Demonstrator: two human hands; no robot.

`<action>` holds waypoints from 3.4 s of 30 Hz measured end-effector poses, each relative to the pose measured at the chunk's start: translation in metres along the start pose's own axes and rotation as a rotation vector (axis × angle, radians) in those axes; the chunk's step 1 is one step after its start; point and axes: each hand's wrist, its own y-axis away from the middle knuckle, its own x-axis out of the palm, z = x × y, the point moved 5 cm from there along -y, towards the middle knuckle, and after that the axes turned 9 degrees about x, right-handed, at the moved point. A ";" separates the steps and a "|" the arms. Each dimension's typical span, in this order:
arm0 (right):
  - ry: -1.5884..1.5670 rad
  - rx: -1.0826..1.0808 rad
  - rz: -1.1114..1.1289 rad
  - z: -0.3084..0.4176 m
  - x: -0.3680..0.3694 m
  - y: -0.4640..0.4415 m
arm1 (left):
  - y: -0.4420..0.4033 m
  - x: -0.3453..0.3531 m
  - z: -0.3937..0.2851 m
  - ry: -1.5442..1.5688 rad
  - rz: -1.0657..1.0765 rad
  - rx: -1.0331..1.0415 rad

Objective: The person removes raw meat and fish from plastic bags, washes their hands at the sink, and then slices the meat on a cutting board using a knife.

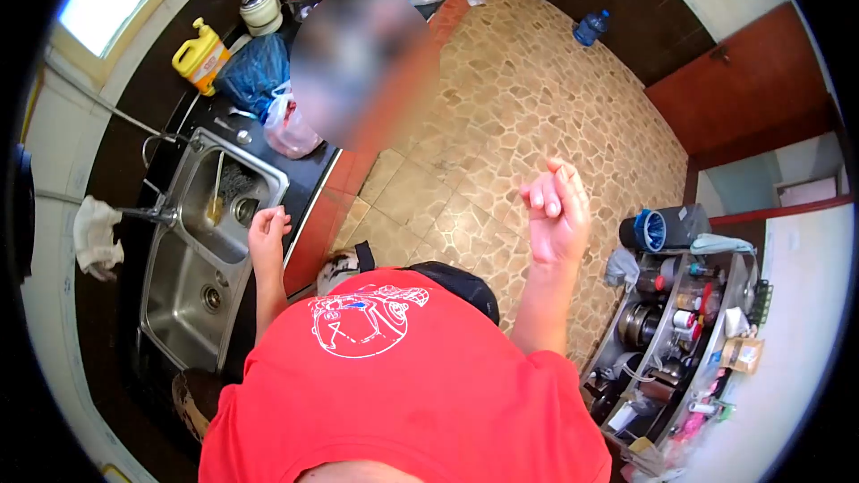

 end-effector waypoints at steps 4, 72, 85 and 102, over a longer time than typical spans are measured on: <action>-0.066 -0.004 -0.030 0.012 -0.022 -0.053 | -0.068 0.058 -0.015 -0.050 0.101 -0.018; 0.100 0.176 -0.129 0.076 -0.066 -0.604 | -0.516 0.424 0.095 -1.336 0.593 0.665; 0.116 0.212 -0.102 0.069 -0.066 -0.600 | -0.535 0.401 0.076 0.430 0.318 -0.533; 0.130 0.227 -0.114 0.055 -0.050 -0.601 | -0.530 0.409 0.131 0.220 0.270 -0.574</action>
